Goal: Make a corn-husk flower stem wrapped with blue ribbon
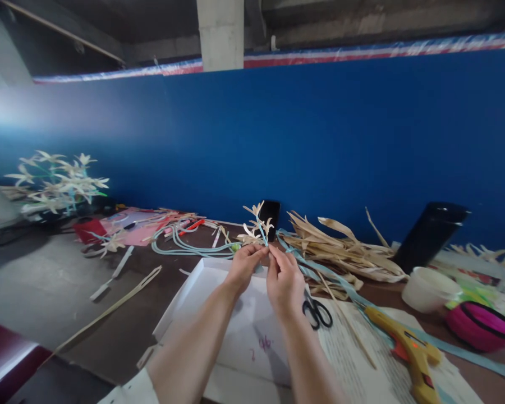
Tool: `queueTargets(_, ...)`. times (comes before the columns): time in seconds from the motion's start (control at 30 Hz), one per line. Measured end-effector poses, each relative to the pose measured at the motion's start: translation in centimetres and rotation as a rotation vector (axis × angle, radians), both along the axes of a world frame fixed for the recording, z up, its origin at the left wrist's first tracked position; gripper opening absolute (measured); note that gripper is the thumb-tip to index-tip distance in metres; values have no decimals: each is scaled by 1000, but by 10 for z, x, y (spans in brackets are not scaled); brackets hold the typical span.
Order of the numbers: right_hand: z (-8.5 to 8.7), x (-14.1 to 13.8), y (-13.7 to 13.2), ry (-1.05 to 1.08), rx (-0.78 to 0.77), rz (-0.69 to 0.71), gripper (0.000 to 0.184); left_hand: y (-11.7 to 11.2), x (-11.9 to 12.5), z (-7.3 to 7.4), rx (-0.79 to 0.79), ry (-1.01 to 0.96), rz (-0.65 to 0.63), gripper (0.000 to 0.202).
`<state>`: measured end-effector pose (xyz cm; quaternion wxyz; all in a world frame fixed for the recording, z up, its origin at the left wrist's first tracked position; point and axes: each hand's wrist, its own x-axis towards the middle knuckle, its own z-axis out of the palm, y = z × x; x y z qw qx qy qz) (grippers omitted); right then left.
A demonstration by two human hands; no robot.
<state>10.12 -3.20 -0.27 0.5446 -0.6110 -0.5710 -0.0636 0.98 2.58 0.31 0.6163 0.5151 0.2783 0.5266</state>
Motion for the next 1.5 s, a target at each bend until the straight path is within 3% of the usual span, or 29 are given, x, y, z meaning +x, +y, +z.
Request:
queueTargets(0.2, 4, 1, -2, 89, -23, 107, 38, 3, -1, -3, 50, 33, 101, 31)
queueTargets(0.37, 7, 15, 2, 368, -75, 51, 39, 9, -4, -6, 61, 92, 156, 34)
queueTargets(0.53, 3, 15, 8, 732, -233, 300, 48, 7, -4, -5, 107, 84, 123, 31)
queueTargets(0.67, 4, 8, 8, 879, -262, 332, 48, 7, -3, -5, 139, 81, 132, 29)
queueTargets(0.83, 8, 4, 4, 872, -238, 365, 42, 6, -3, -5, 117, 67, 104, 29)
queueTargets(1.13, 13, -3, 1, 776, -220, 304, 35, 4, -5, 0, 189, 121, 133, 25)
queueTargets(1.5, 9, -5, 2, 797, -201, 336, 30, 4, -7, -1, 174, 162, 157, 26)
